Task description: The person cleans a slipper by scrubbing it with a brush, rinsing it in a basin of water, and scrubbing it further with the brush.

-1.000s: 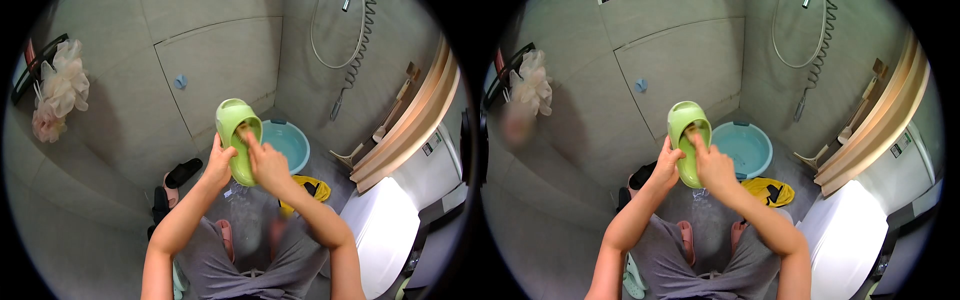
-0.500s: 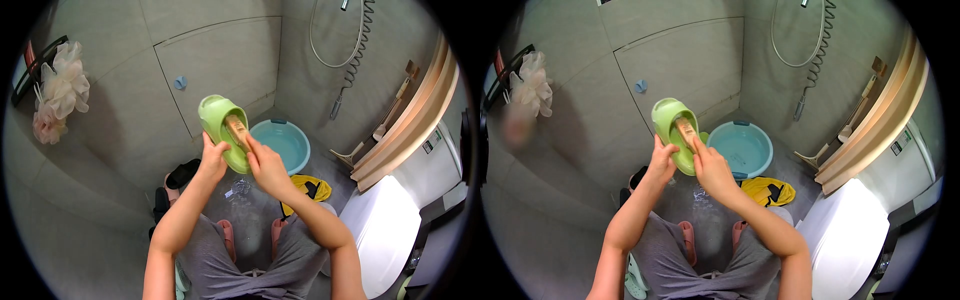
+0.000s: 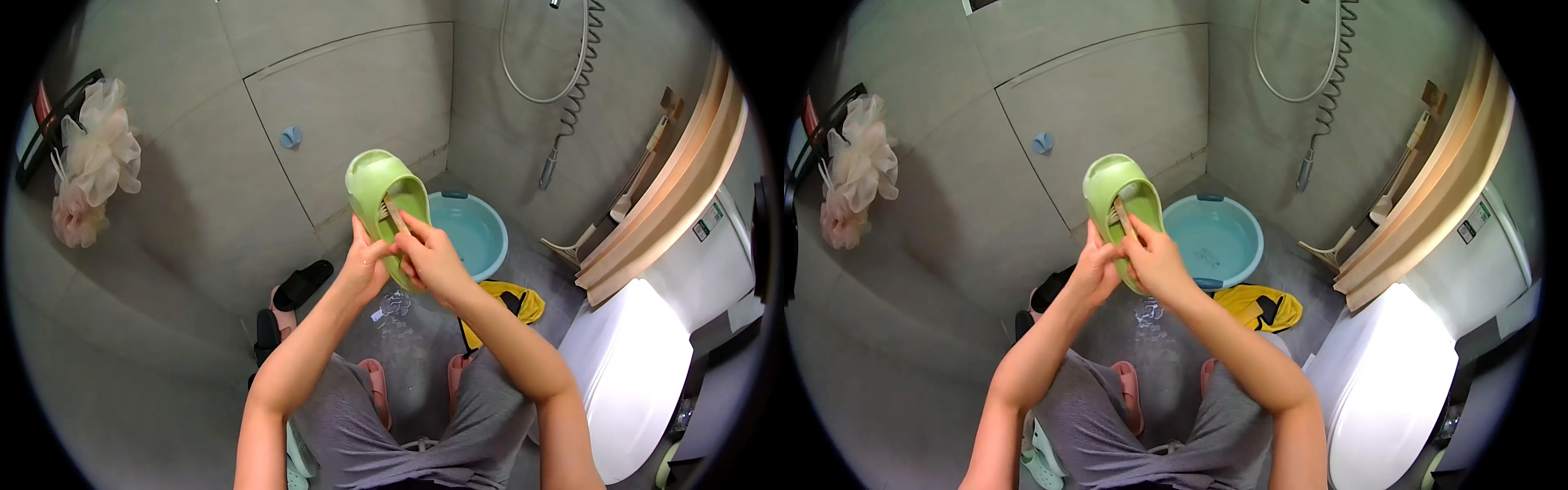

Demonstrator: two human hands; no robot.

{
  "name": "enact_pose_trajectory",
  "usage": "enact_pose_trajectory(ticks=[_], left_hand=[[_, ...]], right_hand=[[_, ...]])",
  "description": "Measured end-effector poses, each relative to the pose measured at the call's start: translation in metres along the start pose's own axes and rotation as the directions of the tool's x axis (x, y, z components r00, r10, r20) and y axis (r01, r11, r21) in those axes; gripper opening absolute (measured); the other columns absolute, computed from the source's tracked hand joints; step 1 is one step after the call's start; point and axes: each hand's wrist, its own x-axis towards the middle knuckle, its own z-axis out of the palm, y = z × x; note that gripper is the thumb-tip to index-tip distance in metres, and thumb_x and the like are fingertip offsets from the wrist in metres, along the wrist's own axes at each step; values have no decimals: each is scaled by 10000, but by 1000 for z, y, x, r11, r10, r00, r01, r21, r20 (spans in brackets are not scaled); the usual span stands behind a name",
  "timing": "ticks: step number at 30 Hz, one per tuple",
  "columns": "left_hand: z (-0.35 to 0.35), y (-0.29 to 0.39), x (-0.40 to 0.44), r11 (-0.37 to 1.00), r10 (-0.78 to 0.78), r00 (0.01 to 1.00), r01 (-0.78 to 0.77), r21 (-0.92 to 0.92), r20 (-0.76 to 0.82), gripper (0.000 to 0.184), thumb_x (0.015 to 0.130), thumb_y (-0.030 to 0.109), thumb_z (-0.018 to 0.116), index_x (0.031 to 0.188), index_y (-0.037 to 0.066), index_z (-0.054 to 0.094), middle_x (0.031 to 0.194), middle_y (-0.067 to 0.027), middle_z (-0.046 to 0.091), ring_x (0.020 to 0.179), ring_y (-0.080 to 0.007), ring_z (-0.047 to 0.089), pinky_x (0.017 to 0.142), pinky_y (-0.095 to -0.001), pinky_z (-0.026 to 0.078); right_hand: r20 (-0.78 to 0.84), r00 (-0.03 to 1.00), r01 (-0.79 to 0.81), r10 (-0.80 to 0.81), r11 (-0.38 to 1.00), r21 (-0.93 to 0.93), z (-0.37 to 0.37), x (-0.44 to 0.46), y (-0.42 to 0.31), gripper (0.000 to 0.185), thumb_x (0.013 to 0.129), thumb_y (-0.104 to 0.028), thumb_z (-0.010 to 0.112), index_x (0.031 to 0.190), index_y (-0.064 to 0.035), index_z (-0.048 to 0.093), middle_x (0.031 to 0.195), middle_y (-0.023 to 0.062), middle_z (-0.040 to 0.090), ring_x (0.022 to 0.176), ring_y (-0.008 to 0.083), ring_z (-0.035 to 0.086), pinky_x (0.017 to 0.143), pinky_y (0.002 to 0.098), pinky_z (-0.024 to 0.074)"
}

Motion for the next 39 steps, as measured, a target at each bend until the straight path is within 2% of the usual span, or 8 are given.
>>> enact_pose_trajectory(ticks=[2, 5, 7, 15, 21, 29, 33, 39], left_hand=[[-6, 7, 6, 997, 30, 999, -31, 76, 19, 898, 762, -152, 511, 1512, 215, 180, 1378, -104, 441, 1288, -279, 480, 1044, -427, 445], [-23, 23, 12, 998, 41, 999, -41, 41, 6, 858, 791, -165, 476, 1528, 181, 204, 1429, -102, 434, 1327, -282, 466, 1098, -423, 410], [-14, 14, 4, 998, 18, 1000, -18, 62, -10, 843, 778, -168, 471, 1511, 165, 225, 1419, -105, 444, 1327, -277, 467, 1109, -427, 407], [-30, 17, 11, 995, -90, 996, 90, -41, -6, 781, 727, -139, 417, 1455, 127, 324, 1354, -126, 485, 1270, -304, 511, 1071, -453, 475], [-16, 3, 7, 986, -165, 986, 165, -7, -11, 807, 728, -98, 408, 1502, 109, 314, 1392, -140, 482, 1254, -288, 532, 1059, -428, 485], [-39, 12, 15, 984, -149, 988, 144, -105, -40, 699, 726, -80, 434, 1420, -4, 407, 1327, -155, 567, 1225, -308, 565, 1085, -420, 470], [-38, 3, 16, 962, -222, 975, 217, -168, -7, 727, 744, -89, 429, 1449, 83, 379, 1319, -139, 530, 1204, -306, 556, 1045, -443, 485], [-43, 17, 18, 999, -4, 989, -3, -48, -150, 689, 764, -69, 445, 1437, 62, 375, 1340, -142, 535, 1238, -304, 545, 1074, -447, 471]], right_hand=[[-17, 1000, 26, -25, 996, 82, -5, 3, 7, 529, 936, -157, 548, 1442, -9, 501, 632, 83, 583, 528, 142, 560, 471, 322, 427], [89, 990, 136, -108, 893, -429, -10, 3, 6, 528, 961, -178, 568, 1467, -58, 475, 833, 82, 633, 581, 164, 594, 511, 337, 469], [101, 827, 353, -553, 372, -858, 2, 4, 10, 465, 949, -175, 573, 1405, -94, 535, 870, 170, 659, 642, 312, 661, 590, 432, 522], [212, 846, 313, -489, 133, -941, 2, -17, -10, 456, 890, -176, 627, 1344, -153, 591, 824, 161, 626, 588, 346, 657, 534, 455, 523], [49, 789, 135, -612, 96, -986, -7, 12, -2, 488, 836, -117, 615, 1321, -91, 570, 852, 166, 642, 596, 342, 671, 526, 433, 532], [179, 835, 266, -521, 95, -959, 16, -21, 7, 512, 835, -151, 623, 1331, -36, 564, 791, 163, 650, 565, 321, 675, 498, 418, 534], [77, 810, 123, -582, 40, -992, 7, 11, 5, 490, 848, -156, 600, 1322, -36, 569, 801, 158, 655, 567, 307, 680, 496, 403, 540], [199, 849, 291, -489, 117, -950, 20, -29, 13, 568, 880, -176, 619, 1431, -82, 512, 801, 170, 631, 545, 322, 658, 492, 427, 533]])
